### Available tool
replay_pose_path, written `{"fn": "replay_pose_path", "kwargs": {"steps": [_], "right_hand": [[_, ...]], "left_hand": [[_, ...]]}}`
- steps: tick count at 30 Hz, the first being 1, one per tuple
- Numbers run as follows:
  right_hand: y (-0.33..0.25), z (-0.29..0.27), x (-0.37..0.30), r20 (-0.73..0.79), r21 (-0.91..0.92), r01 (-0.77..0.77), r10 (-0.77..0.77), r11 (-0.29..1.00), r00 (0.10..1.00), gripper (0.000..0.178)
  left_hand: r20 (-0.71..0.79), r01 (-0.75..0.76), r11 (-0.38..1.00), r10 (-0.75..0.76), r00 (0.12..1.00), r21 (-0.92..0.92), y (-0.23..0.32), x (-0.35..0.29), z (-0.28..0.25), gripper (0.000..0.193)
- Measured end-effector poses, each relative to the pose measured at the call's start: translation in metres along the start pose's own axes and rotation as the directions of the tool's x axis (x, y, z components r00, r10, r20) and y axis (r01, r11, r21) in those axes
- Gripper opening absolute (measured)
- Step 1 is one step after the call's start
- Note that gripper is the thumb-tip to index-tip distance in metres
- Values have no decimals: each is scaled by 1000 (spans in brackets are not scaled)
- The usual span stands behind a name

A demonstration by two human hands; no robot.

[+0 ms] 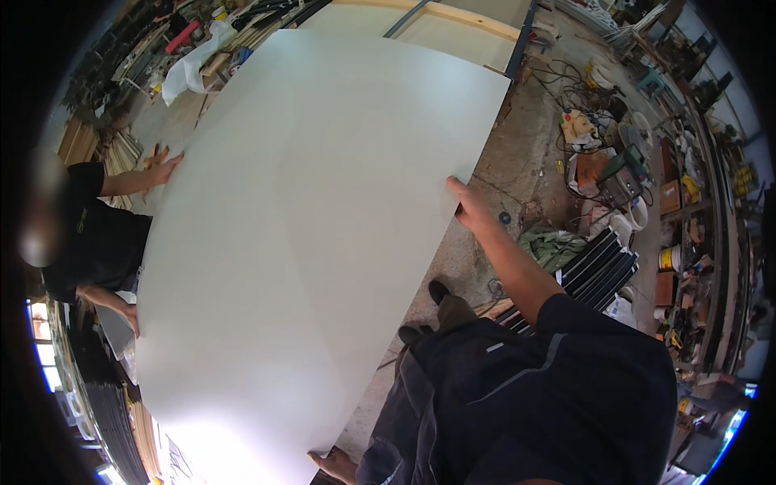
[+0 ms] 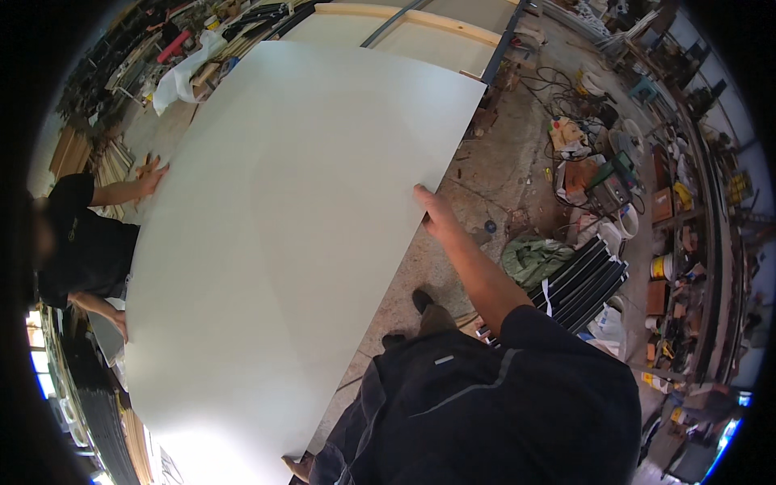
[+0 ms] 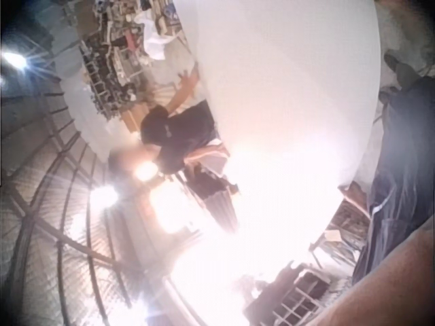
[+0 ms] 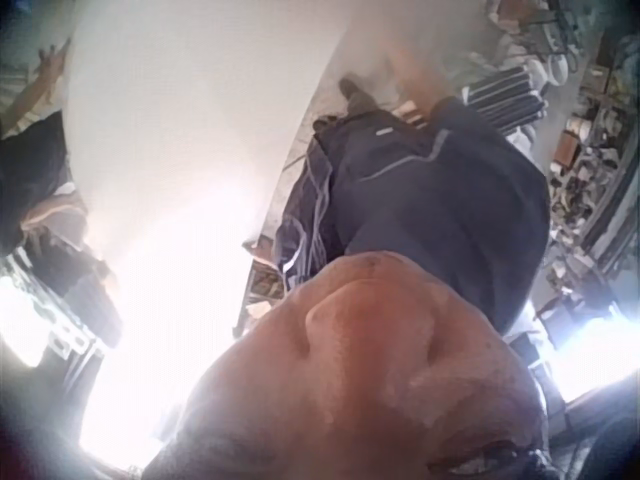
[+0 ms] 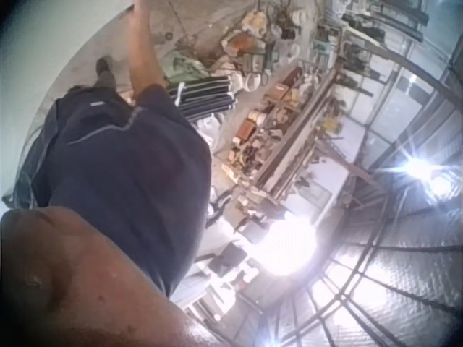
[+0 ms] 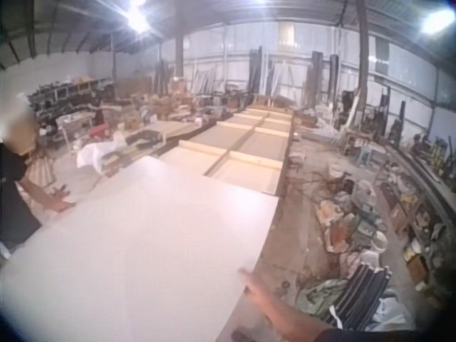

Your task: The person uses a caulk gun to apply adhesive along the edges of a wooden frame, then positions a large white panel onto the frame. They use a rubber mallet to tap the panel and trim pieces into place, securing the assembly.

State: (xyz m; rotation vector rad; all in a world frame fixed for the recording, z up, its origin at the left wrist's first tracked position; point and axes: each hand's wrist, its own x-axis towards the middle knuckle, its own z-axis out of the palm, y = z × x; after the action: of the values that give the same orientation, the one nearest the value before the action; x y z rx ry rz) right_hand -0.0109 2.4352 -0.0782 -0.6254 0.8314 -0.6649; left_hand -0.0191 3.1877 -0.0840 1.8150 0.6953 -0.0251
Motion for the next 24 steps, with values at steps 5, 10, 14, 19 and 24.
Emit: {"fn": "replay_pose_path", "kwargs": {"steps": [5, 10, 14, 19, 24], "right_hand": [[-2, -11, 6, 27, -15, -29, 29, 999, 999, 52], [-5, -15, 9, 36, -31, -49, 50, 998, 998, 51], [-17, -5, 1, 77, -58, -76, 80, 995, 994, 47], [-9, -14, 7, 7, -77, -87, 87, 993, 996, 44], [-2, -24, 17, 51, -79, -96, 100, 992, 994, 46]], "left_hand": [[7, 18, 1000, -19, 1000, 15, 7, -2, -3, 73], [52, 52, 996, -56, 997, 79, 12, 0, -20, 76], [19, 54, 998, -54, 998, 28, 14, -2, -11, 72], [-26, 46, 997, -48, 998, -66, 11, -6, 5, 63], [-102, 7, 975, -31, 994, -220, 11, -11, 15, 54]]}}
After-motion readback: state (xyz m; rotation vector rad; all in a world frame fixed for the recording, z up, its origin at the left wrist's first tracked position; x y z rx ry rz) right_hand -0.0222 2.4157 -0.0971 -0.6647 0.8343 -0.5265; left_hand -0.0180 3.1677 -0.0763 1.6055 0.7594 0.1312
